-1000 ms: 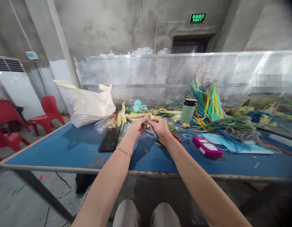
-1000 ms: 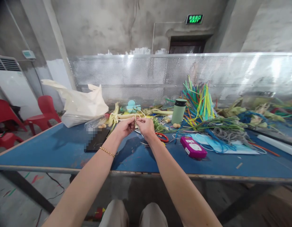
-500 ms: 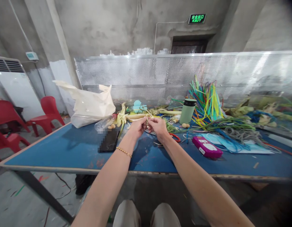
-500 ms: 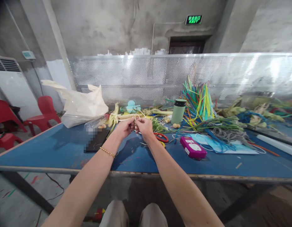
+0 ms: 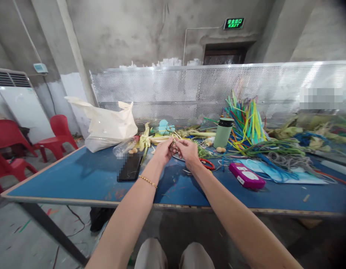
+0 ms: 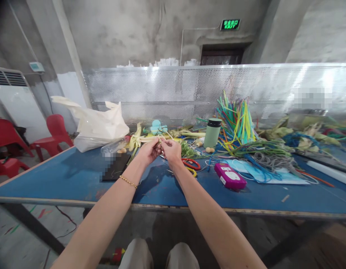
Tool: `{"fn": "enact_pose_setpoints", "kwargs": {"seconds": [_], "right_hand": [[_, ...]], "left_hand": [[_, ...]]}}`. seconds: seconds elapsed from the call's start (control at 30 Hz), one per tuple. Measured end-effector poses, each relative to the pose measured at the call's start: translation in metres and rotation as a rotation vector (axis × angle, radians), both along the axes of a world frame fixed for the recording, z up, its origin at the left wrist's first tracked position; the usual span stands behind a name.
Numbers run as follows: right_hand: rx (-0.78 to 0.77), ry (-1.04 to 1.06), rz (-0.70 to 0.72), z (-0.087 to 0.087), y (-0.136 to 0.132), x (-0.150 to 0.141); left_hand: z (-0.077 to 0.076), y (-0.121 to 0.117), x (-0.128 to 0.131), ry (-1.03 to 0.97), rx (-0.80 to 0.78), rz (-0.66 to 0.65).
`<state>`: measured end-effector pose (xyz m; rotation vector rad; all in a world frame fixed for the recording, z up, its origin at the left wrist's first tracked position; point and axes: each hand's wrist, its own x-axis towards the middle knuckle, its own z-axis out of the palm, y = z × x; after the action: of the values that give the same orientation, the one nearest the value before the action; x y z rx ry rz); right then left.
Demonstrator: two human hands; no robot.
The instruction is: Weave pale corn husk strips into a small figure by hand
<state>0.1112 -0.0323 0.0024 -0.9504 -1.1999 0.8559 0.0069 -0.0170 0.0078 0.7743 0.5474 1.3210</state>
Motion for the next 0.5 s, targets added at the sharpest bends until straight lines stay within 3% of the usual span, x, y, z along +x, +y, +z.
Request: {"fn": "enact_pose_setpoints", "kwargs": {"seconds": [0.5], "right_hand": [[-0.019, 0.086, 0.014, -0.0038, 0.0005, -0.0033]], "left_hand": [[-0.0056, 0.0010, 0.0027, 0.017, 0.062, -0.081]]}}
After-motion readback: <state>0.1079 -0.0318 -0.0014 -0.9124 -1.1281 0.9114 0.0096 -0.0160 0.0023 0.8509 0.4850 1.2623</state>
